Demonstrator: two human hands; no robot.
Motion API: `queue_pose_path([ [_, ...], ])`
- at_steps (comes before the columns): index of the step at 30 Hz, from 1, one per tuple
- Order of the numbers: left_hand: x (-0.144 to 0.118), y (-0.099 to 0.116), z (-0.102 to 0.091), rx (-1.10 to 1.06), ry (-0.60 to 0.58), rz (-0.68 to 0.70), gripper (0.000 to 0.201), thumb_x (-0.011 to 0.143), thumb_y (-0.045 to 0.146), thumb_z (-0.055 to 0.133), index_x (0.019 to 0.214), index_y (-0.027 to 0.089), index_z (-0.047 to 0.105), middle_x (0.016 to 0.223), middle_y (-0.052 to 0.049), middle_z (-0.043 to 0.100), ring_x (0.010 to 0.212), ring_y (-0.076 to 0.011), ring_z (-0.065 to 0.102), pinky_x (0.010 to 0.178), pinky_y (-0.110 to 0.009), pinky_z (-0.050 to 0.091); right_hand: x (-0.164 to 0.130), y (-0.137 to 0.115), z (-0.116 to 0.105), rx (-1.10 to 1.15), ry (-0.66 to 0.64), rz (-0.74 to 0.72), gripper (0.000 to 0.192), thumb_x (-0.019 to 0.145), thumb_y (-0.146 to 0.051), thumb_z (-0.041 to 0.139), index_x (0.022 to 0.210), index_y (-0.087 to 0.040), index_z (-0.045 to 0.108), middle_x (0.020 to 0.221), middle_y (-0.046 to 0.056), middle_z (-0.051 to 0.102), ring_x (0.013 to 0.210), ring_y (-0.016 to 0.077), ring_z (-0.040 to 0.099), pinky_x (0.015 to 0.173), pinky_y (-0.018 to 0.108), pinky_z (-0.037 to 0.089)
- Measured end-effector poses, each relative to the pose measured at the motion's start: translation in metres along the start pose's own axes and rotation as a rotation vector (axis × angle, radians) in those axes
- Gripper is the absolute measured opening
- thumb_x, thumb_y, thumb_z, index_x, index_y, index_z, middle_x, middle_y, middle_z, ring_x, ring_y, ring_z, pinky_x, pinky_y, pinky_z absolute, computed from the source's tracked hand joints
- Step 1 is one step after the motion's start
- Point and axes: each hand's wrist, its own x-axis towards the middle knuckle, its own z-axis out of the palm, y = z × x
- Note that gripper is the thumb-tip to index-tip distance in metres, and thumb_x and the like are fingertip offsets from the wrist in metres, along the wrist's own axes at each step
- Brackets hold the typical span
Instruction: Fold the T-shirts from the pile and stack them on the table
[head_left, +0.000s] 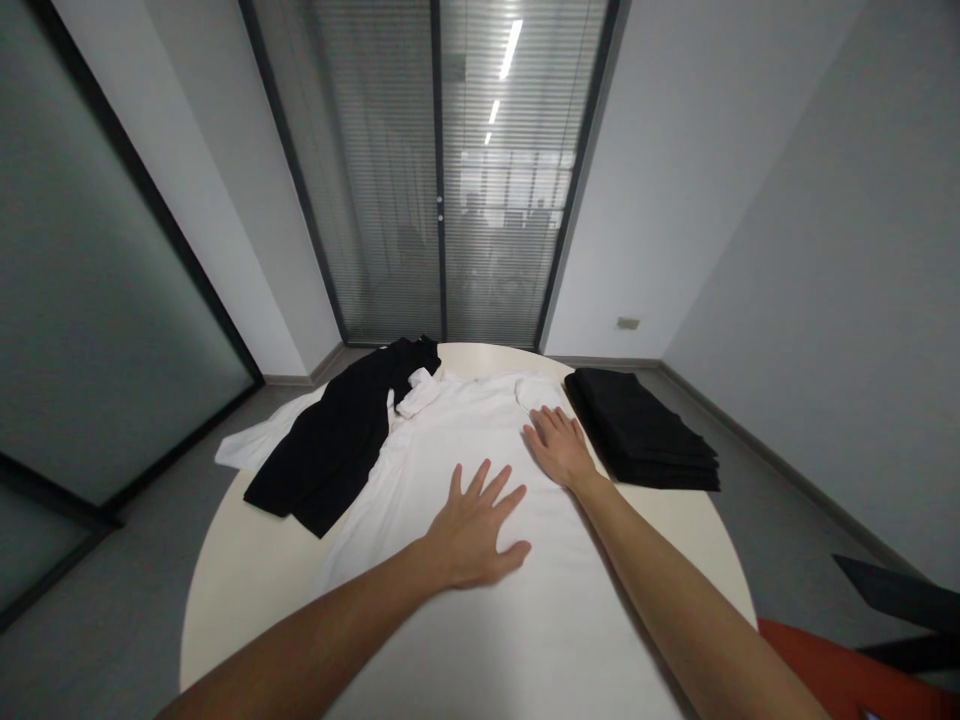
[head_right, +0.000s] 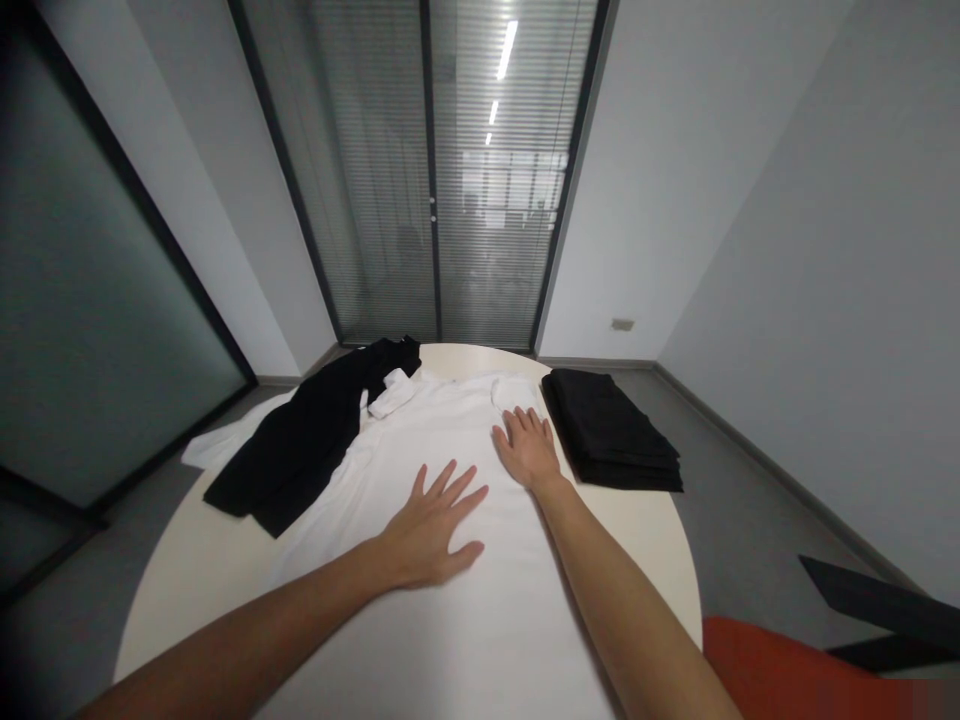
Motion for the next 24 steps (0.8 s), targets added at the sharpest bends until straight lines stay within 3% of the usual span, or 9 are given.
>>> queue_pose_path([
  [4, -0.004, 0.003, 0.004, -0.024, 0.017, -0.014, 0.071, 0.096, 0.063, 0.041, 0.156, 0.026, 0.033, 0.166, -0.01, 0.021, 0.153, -0.0391, 0.01, 0.119, -0.07, 0.007, -0.003, -0.001, -0.005, -0.012, -0.046, 0.005, 0.058, 0.104, -0.052, 0.026, 0.149, -0.021, 0.044, 0.161, 0.009, 0.035, 0.15, 0.0295, 0.024, 0.121, 0.051, 0.017],
  [7, 0.004, -0.008, 0.005, -0.024, 0.061, -0.115, 0.066, 0.099, 0.058, 0.037, 0.153, 0.02, 0.039, 0.165, -0.014, 0.025, 0.153, -0.0379, 0.016, 0.121, -0.063, 0.016, 0.002, -0.006, -0.009, -0.022, -0.068, 0.027, 0.051, 0.104, -0.047, 0.029, 0.142, -0.02, 0.05, 0.156, 0.011, 0.043, 0.146, 0.0297, 0.03, 0.119, 0.055, 0.018],
  [11, 0.031, -0.045, -0.01, 0.056, 0.193, -0.381, 0.06, 0.096, 0.052, 0.045, 0.143, 0.014, 0.049, 0.163, -0.02, 0.028, 0.15, -0.0404, 0.022, 0.118, -0.059, 0.022, 0.018, -0.024, -0.017, -0.005, -0.029, 0.098, 0.043, 0.103, -0.042, 0.035, 0.124, -0.015, 0.06, 0.137, 0.017, 0.058, 0.134, 0.0321, 0.042, 0.116, 0.06, 0.019],
  [16, 0.058, -0.1, -0.036, 0.151, 0.382, -0.692, 0.046, 0.095, 0.042, 0.05, 0.129, 0.013, 0.061, 0.163, -0.02, 0.027, 0.147, -0.0396, 0.032, 0.115, -0.054, 0.032, 0.031, -0.054, -0.011, 0.038, 0.066, 0.092, 0.046, 0.102, -0.04, 0.038, 0.137, -0.014, 0.052, 0.148, 0.017, 0.048, 0.141, 0.0313, 0.035, 0.118, 0.055, 0.018],
  [20, 0.055, -0.128, -0.033, 0.146, 0.4, -0.72, 0.041, 0.097, 0.037, 0.047, 0.127, 0.016, 0.064, 0.16, -0.019, 0.034, 0.143, -0.0377, 0.037, 0.111, -0.054, 0.038, 0.026, -0.057, 0.004, 0.031, 0.041, 0.069, 0.053, 0.102, -0.043, 0.038, 0.149, -0.019, 0.043, 0.16, 0.014, 0.034, 0.149, 0.0319, 0.024, 0.12, 0.054, 0.016],
  [24, 0.047, -0.136, -0.021, 0.187, 0.417, -0.698, 0.046, 0.097, 0.03, 0.045, 0.137, 0.01, 0.055, 0.155, -0.021, 0.04, 0.141, -0.0364, 0.04, 0.113, -0.051, 0.036, 0.021, -0.049, 0.011, 0.04, -0.044, 0.094, 0.055, 0.102, -0.048, 0.038, 0.152, -0.027, 0.041, 0.162, 0.011, 0.031, 0.151, 0.0337, 0.022, 0.119, 0.055, 0.017],
])
